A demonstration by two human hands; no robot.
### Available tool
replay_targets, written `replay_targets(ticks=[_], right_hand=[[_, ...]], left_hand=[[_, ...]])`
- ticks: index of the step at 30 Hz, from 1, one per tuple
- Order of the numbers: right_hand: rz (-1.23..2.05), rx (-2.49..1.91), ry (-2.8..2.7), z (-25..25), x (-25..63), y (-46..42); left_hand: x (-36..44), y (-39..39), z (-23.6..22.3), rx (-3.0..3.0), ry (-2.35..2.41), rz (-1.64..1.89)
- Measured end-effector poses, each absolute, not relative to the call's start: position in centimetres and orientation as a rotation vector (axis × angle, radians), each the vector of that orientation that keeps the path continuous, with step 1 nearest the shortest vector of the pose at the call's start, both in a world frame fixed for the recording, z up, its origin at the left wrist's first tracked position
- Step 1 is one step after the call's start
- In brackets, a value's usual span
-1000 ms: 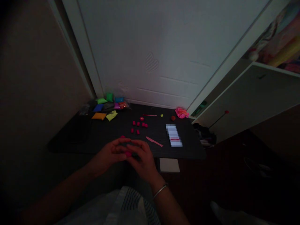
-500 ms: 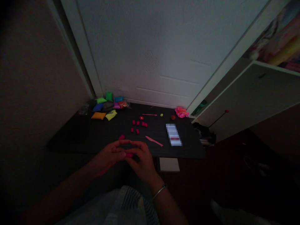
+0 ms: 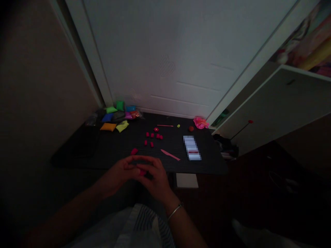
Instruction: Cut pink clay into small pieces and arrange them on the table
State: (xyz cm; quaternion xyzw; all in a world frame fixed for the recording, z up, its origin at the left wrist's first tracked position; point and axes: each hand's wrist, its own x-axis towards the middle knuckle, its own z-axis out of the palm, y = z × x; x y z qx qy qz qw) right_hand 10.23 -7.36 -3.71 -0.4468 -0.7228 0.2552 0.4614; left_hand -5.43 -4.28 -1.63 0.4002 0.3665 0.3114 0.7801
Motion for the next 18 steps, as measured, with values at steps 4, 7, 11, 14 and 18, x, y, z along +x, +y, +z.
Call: replay_targets(ticks=[4, 7, 11, 14, 18], right_hand=[[0.665, -1.126, -1.721, -4.0, 10.2, -7.3], [0.695, -1.158, -1.69, -4.2, 10.1, -7.3], [0.692, -1.175, -1.707, -4.4, 9.8, -7.3], [0.682, -1.197, -1.664, -4.7, 9.7, -7.4], [0.68, -1.212, -1.622, -4.9, 9.8, -7.4]], left_hand=[[-5.5, -4.2, -1.8, 0.859, 0.823, 0.661], [-5.5, -4.3, -1.9, 0.858, 0.825, 0.659], [-5.5, -4.1, -2.2, 0.89, 0.87, 0.709], [-5.6, -4.0, -2.3, 0.928, 0.917, 0.739], [-5.7, -3.9, -2.0, 0.807, 0.871, 0.724]])
